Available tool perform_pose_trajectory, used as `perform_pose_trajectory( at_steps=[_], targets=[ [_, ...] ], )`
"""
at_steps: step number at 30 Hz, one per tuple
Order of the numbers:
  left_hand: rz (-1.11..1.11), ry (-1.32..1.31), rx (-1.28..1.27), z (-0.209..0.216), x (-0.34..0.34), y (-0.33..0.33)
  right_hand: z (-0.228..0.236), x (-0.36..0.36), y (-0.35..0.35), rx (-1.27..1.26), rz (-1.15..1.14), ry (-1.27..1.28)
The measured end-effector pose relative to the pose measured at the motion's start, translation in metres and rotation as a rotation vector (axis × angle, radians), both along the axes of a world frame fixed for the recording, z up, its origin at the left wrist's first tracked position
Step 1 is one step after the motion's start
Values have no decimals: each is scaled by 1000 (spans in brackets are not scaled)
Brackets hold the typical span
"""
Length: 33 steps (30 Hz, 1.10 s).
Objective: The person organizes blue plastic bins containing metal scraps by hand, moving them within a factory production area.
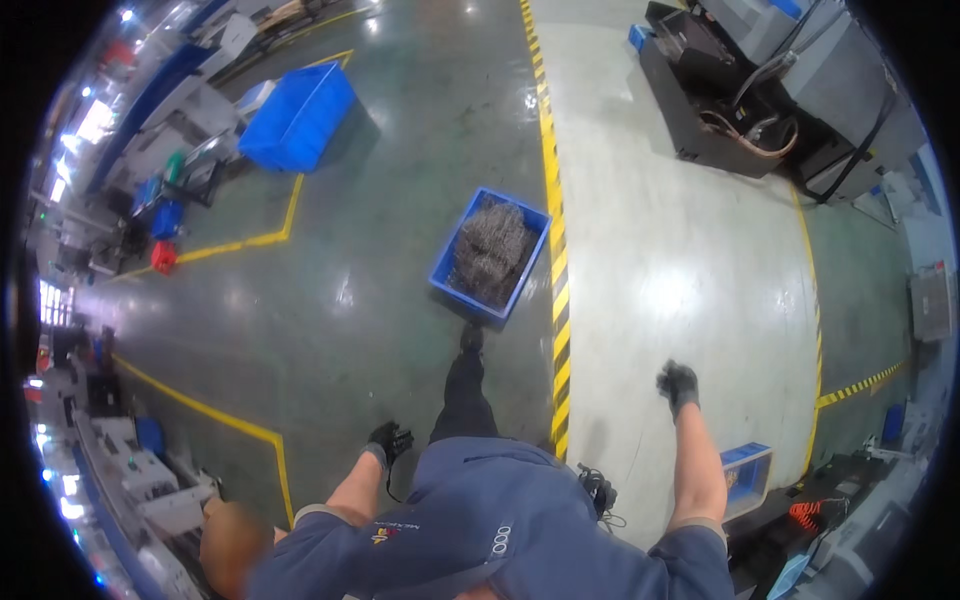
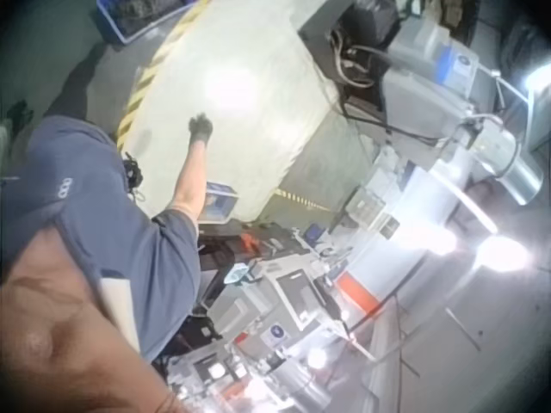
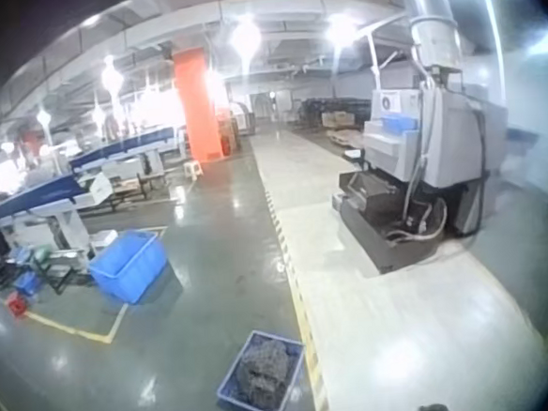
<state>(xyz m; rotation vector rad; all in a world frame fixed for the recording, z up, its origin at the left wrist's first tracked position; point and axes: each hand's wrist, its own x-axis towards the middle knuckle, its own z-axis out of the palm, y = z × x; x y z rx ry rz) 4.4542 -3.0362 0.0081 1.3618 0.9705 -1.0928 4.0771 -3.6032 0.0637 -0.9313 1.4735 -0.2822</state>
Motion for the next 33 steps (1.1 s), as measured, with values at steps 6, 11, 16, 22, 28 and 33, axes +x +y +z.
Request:
perform_pose_trajectory(
  at_steps=[6, 11, 16, 22, 28, 33],
  targets=[
    [-109, 94, -95, -32, 133, -38, 37, 142, 8, 210, 96, -22],
    [-282, -58, -39, -2, 257, -160, 7, 108, 50, 359, -103, 145],
    [-391, -87, -5, 19, 321, -270, -27, 87, 72, 636, -196, 281],
    [-458, -125, -45, 32, 348, -388, -125, 102, 11, 663, -164, 218],
    [-453, -122, -69, 57, 383, -495, -112, 136, -144, 616, -119, 29],
    [-537, -221, -137, 102, 402, -581, -70, 155, -176, 483, -293, 331]
  ],
)
